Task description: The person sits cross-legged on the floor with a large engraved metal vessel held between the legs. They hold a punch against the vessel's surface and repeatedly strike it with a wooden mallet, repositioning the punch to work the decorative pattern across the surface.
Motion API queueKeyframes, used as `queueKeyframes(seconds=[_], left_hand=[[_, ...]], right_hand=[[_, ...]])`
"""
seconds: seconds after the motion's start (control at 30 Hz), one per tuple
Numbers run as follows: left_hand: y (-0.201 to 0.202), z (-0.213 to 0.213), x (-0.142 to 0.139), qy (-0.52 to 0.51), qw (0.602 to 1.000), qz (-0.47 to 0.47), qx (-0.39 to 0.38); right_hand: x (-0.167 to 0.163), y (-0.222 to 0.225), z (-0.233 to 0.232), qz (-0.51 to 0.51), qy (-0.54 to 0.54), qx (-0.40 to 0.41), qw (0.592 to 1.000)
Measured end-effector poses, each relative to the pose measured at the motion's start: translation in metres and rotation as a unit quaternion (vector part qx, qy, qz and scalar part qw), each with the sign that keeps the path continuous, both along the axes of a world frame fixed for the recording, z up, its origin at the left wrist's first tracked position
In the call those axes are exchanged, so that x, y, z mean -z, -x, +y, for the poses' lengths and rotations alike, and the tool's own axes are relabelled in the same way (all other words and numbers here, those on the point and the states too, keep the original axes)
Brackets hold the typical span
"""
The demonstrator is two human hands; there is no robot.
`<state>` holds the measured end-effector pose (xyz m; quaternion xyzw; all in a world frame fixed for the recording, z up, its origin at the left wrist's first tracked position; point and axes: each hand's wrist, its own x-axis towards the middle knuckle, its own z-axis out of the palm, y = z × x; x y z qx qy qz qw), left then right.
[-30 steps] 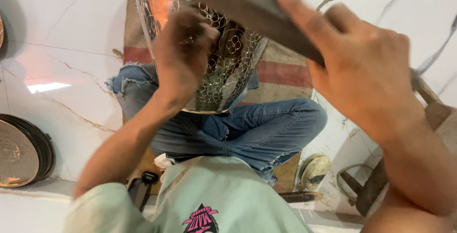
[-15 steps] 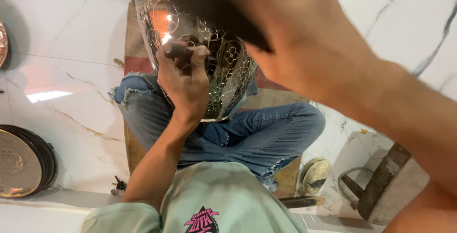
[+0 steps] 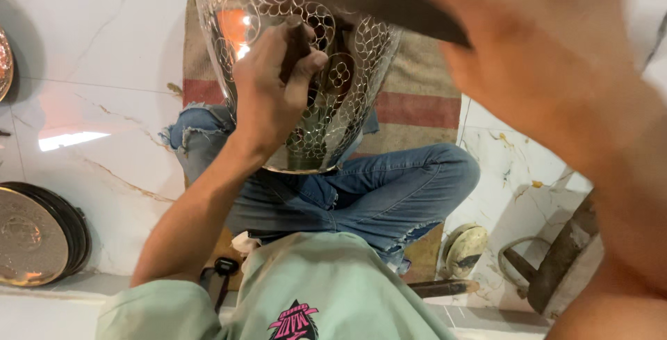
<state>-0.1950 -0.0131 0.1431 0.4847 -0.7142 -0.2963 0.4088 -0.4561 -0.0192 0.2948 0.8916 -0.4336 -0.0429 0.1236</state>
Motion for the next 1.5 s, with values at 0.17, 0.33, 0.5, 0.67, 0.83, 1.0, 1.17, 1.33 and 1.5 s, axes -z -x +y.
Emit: queueKeyframes(seconds=[0.17, 0.33, 0.5, 0.67, 0.83, 1.0, 1.17, 1.33, 1.5], left_hand=[[-0.004, -0.018, -0.01, -0.013, 0.992, -0.045, 0.114], [-0.004, -0.03, -0.009, -0.053, 0.98, -0.089, 0.167], [-0.005, -0.025, -0.004, -0.058, 0.981, -0.106, 0.154], [-0.005, -0.037, -0.007, -0.026, 0.983, -0.018, 0.178], [0.009, -0.078, -0.013, -0.028, 0.917, -0.085, 0.388], [0.025, -0.098, -0.017, -0.03, 0.839, -0.165, 0.518], [0.032, -0.098, -0.025, -0.124, 0.817, -0.217, 0.52], [0.029, -0.1, -0.019, -0.054, 0.831, -0.179, 0.524], [0.007, -0.086, -0.005, 0.02, 0.898, -0.107, 0.426]], right_hand=[[0.017, 0.002, 0.005, -0.158, -0.071, 0.084, 0.981], [0.022, -0.011, 0.009, -0.285, -0.115, 0.146, 0.94], [0.055, 0.008, 0.024, -0.187, -0.076, 0.13, 0.971], [0.112, 0.036, 0.06, -0.263, -0.096, 0.166, 0.946], [0.162, 0.02, 0.095, -0.361, -0.146, 0.308, 0.868], [0.214, -0.006, 0.147, -0.437, -0.174, 0.47, 0.747], [0.243, -0.019, 0.174, -0.705, -0.085, 0.423, 0.563], [0.221, -0.012, 0.149, -0.584, -0.041, 0.395, 0.708], [0.156, 0.029, 0.097, -0.357, -0.074, 0.265, 0.893]])
